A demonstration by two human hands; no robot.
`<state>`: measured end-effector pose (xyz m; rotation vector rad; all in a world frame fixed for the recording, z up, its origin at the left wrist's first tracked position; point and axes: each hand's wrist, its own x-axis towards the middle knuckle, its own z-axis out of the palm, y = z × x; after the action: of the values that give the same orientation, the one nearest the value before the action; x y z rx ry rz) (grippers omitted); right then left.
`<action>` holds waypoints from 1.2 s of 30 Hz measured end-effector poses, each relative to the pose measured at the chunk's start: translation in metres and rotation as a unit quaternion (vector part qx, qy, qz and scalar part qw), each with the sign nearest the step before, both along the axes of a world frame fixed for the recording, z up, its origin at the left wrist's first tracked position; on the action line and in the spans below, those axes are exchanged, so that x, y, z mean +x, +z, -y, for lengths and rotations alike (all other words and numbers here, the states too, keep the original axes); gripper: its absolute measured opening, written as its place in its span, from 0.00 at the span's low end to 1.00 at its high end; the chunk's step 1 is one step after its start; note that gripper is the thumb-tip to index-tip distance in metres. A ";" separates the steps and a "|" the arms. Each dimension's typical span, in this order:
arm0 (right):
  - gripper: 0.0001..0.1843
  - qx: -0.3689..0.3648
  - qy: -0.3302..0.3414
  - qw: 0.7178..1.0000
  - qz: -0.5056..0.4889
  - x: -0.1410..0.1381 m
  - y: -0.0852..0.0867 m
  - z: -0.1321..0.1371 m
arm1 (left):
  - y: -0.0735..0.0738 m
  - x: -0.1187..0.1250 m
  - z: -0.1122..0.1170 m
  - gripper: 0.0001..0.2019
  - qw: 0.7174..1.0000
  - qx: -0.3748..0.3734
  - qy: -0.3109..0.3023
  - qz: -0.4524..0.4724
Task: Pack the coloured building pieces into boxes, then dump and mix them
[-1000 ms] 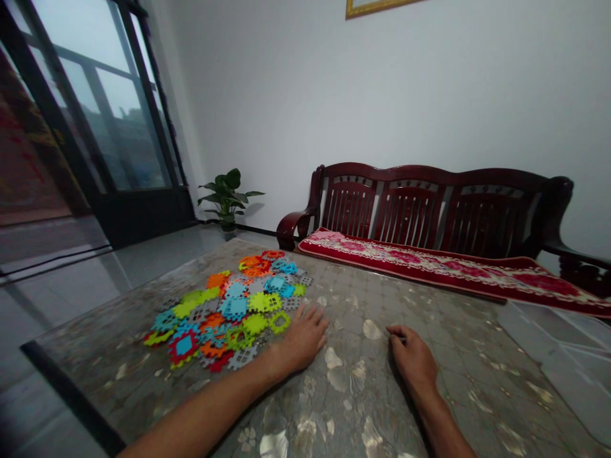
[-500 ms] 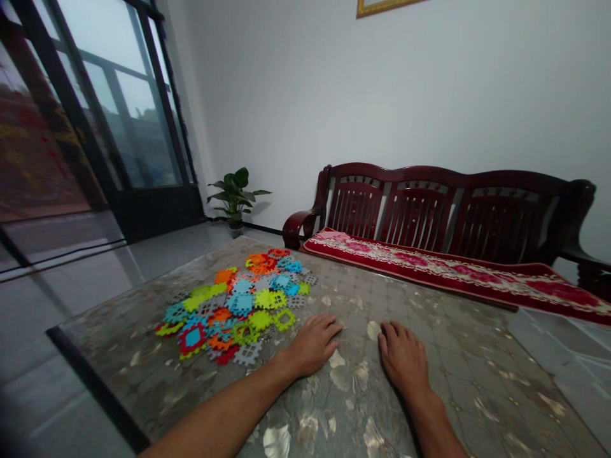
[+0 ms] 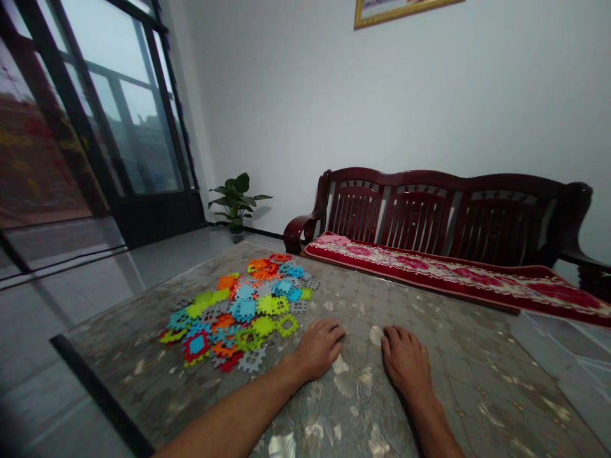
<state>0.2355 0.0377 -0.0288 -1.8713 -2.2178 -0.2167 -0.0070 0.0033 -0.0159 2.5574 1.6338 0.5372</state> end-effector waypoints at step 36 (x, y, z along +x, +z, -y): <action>0.22 -0.007 -0.021 1.000 0.000 -0.002 0.001 0.001 | 0.011 0.007 -0.007 0.14 1.000 -0.010 -0.007 -0.019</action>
<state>0.2333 0.0370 -0.0276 -1.9271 -2.1865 -0.2107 0.0001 0.0099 -0.0052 2.5771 1.6236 0.4723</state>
